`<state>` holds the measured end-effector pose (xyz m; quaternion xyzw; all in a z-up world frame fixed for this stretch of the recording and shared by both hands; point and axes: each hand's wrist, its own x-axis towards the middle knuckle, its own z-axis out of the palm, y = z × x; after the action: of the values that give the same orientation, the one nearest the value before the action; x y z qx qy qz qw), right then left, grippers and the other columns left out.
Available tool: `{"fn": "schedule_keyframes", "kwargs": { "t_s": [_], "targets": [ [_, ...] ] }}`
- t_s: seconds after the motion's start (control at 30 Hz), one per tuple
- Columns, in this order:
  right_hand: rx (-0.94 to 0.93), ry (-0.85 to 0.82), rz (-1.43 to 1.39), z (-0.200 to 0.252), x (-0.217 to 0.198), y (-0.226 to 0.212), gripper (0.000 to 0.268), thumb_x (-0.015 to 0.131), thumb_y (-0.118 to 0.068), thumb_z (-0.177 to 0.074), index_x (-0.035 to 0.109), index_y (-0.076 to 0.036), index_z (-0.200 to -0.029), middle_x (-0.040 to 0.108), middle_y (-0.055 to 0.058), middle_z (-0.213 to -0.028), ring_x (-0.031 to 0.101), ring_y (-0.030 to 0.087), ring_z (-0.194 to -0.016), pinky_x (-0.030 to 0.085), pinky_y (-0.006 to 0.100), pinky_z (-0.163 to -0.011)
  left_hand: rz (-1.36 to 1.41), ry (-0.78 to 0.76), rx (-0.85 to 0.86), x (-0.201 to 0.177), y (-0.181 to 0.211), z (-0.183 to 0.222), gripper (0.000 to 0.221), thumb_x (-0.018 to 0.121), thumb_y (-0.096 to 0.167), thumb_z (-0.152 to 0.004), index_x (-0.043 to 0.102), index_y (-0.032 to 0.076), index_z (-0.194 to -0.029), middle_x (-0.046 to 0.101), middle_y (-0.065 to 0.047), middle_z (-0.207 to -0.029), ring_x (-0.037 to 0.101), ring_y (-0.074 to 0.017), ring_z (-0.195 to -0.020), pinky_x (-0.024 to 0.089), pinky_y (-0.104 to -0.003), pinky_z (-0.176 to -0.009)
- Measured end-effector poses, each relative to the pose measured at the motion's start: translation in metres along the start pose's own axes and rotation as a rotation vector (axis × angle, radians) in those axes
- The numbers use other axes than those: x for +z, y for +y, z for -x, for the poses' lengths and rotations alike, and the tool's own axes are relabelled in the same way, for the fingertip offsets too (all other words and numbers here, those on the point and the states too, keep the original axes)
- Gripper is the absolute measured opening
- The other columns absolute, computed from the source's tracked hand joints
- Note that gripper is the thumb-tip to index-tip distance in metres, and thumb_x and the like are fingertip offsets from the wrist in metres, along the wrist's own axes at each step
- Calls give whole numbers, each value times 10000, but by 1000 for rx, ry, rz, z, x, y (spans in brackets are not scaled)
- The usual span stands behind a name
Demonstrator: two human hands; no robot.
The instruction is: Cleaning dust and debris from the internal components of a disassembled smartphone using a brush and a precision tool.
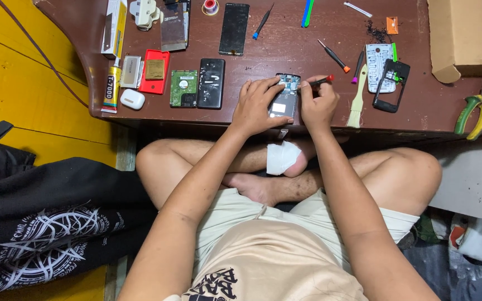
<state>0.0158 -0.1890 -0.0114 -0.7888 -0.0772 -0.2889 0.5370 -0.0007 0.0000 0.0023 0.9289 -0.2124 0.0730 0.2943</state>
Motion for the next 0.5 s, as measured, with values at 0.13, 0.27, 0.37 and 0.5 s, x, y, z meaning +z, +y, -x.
{"fn": "schedule_keyframes", "kwargs": {
  "t_s": [0.13,0.27,0.37,0.5],
  "targets": [
    [-32,-16,11,0,0,3,44,726,-83,-972,701,-70,-938,766,94,-737,770,301,-738,595,390,-674,2,1,3,-1,0,0,839,835,649,-733,601,179,-1387,556,-68,-1453,480,-292,-1374,227,-623,-1182],
    [-23,-11,1,0,0,3,51,720,-91,-977,697,-71,-937,766,98,-743,772,295,-749,591,390,-677,4,7,8,0,0,0,845,828,664,-734,600,177,-1386,556,-70,-1450,478,-295,-1375,223,-625,-1181],
    [-35,-18,5,0,1,4,47,721,-83,-976,697,-70,-937,765,100,-743,770,298,-747,591,391,-673,4,12,12,1,-1,0,845,828,665,-735,599,177,-1386,556,-71,-1449,479,-295,-1375,222,-625,-1181],
    [-26,0,5,0,0,3,53,722,-101,-979,703,-78,-935,766,86,-737,770,293,-741,589,379,-673,6,12,13,1,-1,0,848,830,663,-732,601,173,-1385,554,-70,-1449,481,-296,-1373,220,-628,-1180]
  ]
}}
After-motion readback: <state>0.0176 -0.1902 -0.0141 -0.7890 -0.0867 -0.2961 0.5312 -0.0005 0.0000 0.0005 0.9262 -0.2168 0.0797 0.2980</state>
